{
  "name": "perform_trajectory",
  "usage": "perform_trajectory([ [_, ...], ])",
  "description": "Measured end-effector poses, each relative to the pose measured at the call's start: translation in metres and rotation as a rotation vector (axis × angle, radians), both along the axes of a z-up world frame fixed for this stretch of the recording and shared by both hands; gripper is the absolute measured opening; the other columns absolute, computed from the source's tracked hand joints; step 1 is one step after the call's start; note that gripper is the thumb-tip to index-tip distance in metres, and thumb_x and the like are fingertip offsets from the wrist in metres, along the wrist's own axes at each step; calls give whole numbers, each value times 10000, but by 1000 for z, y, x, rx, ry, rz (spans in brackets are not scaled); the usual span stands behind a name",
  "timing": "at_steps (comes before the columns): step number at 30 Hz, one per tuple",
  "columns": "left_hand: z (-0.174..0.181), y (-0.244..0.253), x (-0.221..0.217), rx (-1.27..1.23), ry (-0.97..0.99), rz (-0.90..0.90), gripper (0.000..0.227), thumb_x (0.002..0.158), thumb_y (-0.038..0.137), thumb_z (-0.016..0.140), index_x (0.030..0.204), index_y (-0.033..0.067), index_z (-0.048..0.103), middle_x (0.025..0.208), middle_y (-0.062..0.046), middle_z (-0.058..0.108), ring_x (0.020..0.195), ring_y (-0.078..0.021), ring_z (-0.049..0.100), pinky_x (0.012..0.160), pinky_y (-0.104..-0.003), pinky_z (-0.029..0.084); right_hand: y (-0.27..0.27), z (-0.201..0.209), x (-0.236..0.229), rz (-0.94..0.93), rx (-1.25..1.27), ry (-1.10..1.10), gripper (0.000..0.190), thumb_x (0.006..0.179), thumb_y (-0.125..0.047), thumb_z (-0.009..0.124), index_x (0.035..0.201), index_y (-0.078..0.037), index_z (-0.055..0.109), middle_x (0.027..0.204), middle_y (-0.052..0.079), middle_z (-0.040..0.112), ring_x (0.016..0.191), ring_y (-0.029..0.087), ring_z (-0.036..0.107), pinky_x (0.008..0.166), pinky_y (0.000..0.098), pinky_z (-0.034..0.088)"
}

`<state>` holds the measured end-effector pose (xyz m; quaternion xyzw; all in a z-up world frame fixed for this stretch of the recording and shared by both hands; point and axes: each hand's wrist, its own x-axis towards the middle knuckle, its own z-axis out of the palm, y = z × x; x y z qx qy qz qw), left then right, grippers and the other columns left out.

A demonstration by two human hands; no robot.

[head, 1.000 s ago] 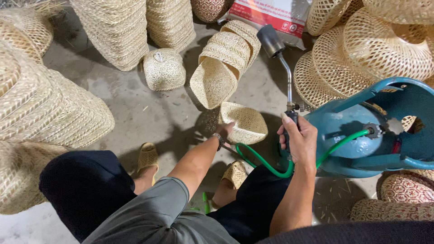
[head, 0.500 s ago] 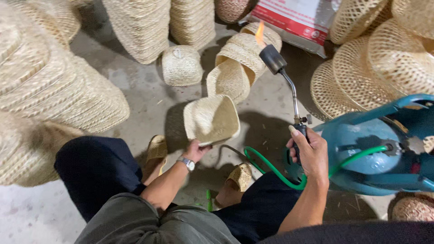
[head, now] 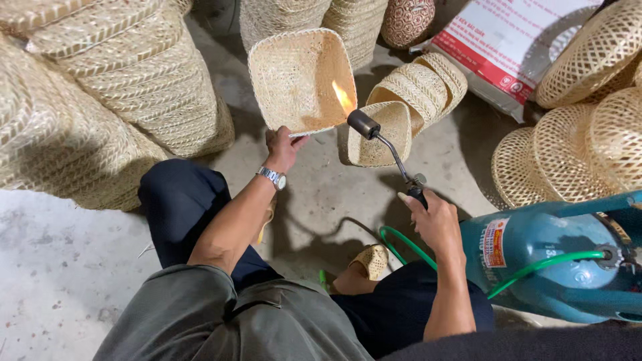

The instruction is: The person uses a blowtorch connected to a gas cylinder to apply flame to the surface of woven baskets. They pick up baskets from a stack, rotate them to treat different sides, and place them back down. The process is repeated for multiple baskets.

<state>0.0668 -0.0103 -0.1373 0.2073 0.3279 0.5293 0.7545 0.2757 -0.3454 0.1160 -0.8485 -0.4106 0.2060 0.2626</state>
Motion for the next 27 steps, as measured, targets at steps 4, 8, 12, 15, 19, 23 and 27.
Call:
perform_trajectory([
  [4,5,15,-10,70,-10,-35,441,911,76,486,1349,29,459,1311,-198,606,1149,-387,668,956,-576,614,9,8,-5,19,37,-104,369,967,-354,697,995,14,709,670,154,659,571,254,640,589,421,509],
  [8,39,11,-28,146,75,-38,544,865,62,460,1397,68,348,1316,-217,594,1106,-394,691,907,-588,620,21,17,-2,69,24,-117,379,962,-350,701,916,26,695,630,133,665,542,246,640,596,411,508],
  [12,64,7,-39,237,145,-65,596,890,83,449,1439,89,218,1377,-236,553,1135,-410,695,917,-589,632,28,15,-1,6,66,8,309,959,-299,663,940,10,669,624,114,656,518,225,642,514,409,510],
  [15,73,5,-48,315,204,-119,611,936,135,435,1486,137,171,1426,-228,513,1169,-397,670,925,-568,623,31,16,3,-5,76,-19,292,968,-287,660,964,5,674,631,114,655,512,217,640,497,397,504],
  [19,84,11,-52,315,274,-141,599,917,121,432,1465,141,192,1420,-224,491,1167,-396,666,880,-580,641,37,22,10,-6,79,-53,319,982,-309,670,969,9,686,649,131,667,521,207,649,513,381,512],
  [23,99,11,-61,324,343,-193,613,946,137,440,1483,168,146,1435,-201,463,1183,-370,661,896,-552,642,39,21,19,15,93,-57,352,964,-339,682,971,13,695,670,130,680,529,209,655,507,386,520],
  [27,106,18,-63,288,376,-220,602,907,142,459,1450,143,201,1401,-175,463,1188,-376,633,835,-533,631,41,21,30,-30,81,-30,334,955,-334,666,1005,-5,699,678,119,688,541,202,666,507,384,530],
])
